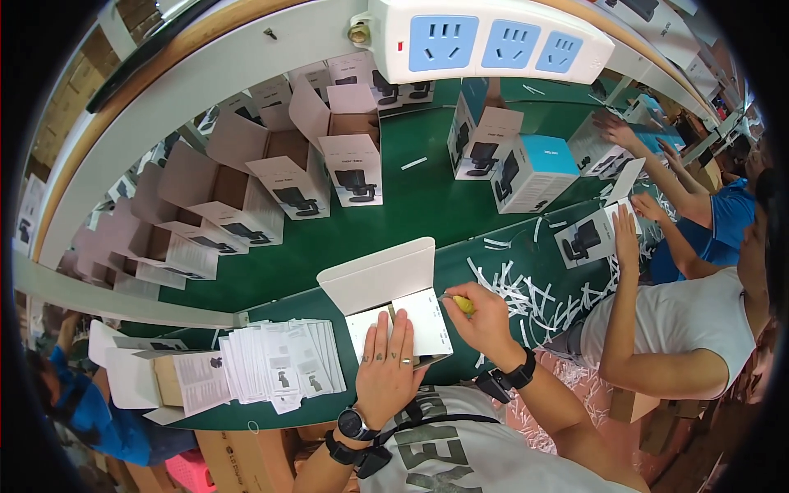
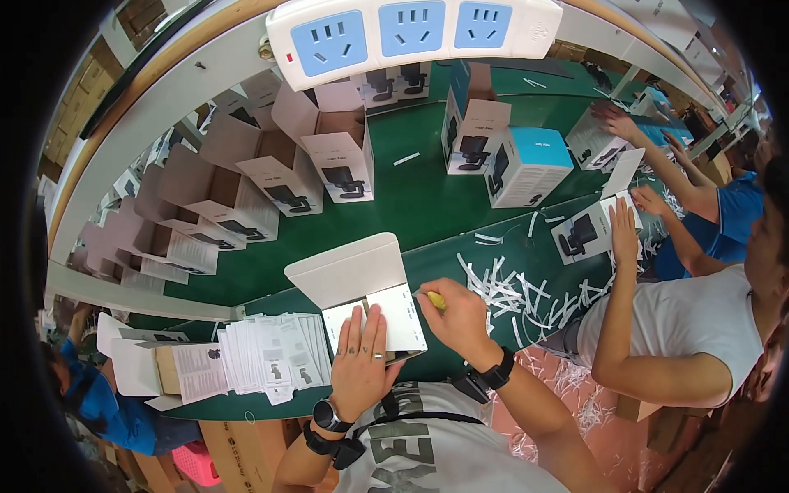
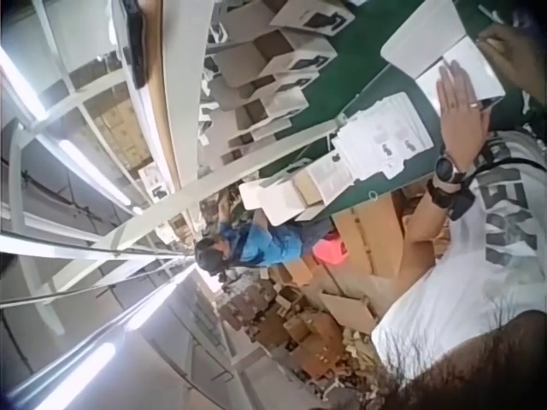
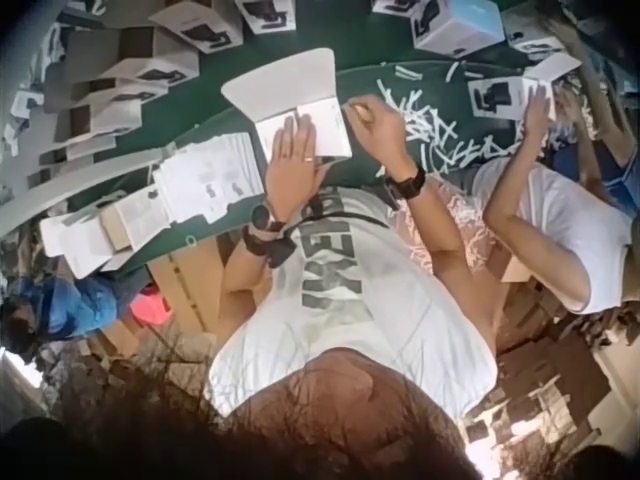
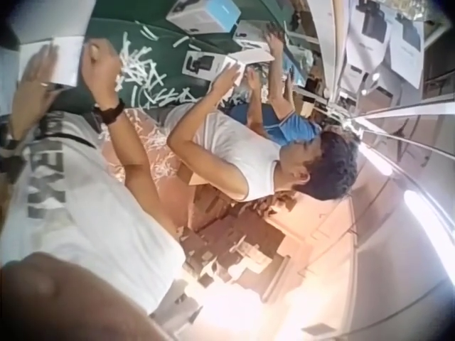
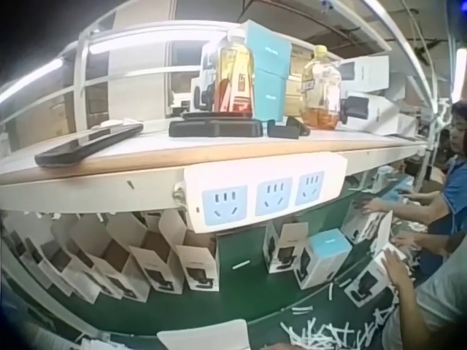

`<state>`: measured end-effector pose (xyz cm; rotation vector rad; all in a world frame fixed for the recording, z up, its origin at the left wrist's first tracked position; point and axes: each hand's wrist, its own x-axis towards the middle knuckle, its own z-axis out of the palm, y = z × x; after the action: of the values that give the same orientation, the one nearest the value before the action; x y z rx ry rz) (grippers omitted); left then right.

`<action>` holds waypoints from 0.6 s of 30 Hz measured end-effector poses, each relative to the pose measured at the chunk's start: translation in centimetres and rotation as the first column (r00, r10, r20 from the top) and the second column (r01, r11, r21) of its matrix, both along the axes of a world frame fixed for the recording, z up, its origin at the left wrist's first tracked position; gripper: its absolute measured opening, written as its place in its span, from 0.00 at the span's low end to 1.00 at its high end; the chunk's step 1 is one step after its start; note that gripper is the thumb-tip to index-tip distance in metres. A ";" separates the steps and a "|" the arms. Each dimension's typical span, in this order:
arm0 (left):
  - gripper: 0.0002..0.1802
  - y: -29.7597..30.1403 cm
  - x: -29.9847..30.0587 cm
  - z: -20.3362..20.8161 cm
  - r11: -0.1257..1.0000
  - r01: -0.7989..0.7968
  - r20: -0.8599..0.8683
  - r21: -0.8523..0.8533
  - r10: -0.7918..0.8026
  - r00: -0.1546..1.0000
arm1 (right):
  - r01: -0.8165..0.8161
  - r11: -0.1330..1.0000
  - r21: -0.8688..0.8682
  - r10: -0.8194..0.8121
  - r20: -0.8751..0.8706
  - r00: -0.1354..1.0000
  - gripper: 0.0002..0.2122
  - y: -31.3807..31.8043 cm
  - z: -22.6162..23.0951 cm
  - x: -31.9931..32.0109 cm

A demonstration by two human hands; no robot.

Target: The person places a manual into a white box, applies a sticker to the box flap, and closes it. They then slide the white box into a blue sleeve, apply another sticker to the sleeve, and place the completed package onto a shelf.

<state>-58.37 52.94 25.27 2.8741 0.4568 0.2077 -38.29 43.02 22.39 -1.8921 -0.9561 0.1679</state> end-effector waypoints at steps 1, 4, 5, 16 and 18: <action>0.48 0.0 0.0 0.0 1.000 0.000 -0.001 0.001 0.000 1.000 | 0.010 1.000 0.000 -0.010 0.004 1.000 0.07 -0.2 0.0 0.2; 0.48 -0.1 0.0 -0.2 1.000 0.009 0.021 0.000 -0.009 1.000 | 0.029 1.000 -0.002 -0.029 0.010 1.000 0.07 -0.5 0.0 0.4; 0.48 -0.1 0.0 -0.1 1.000 0.009 0.020 -0.001 -0.009 1.000 | 0.016 1.000 -0.021 -0.016 0.011 1.000 0.07 -0.4 0.1 0.4; 0.47 -0.5 0.5 0.0 1.000 -0.001 0.004 0.007 0.001 1.000 | -0.028 0.998 -0.051 0.025 -0.059 0.998 0.09 0.0 0.0 -0.3; 0.48 -0.5 0.8 -0.1 1.000 0.005 0.003 0.004 -0.005 1.000 | -0.022 0.999 -0.039 0.021 -0.023 1.000 0.09 0.1 0.1 -0.5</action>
<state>-57.60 52.46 25.21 2.8783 0.4498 0.2126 -38.81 43.14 22.45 -1.9128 -0.9638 0.2222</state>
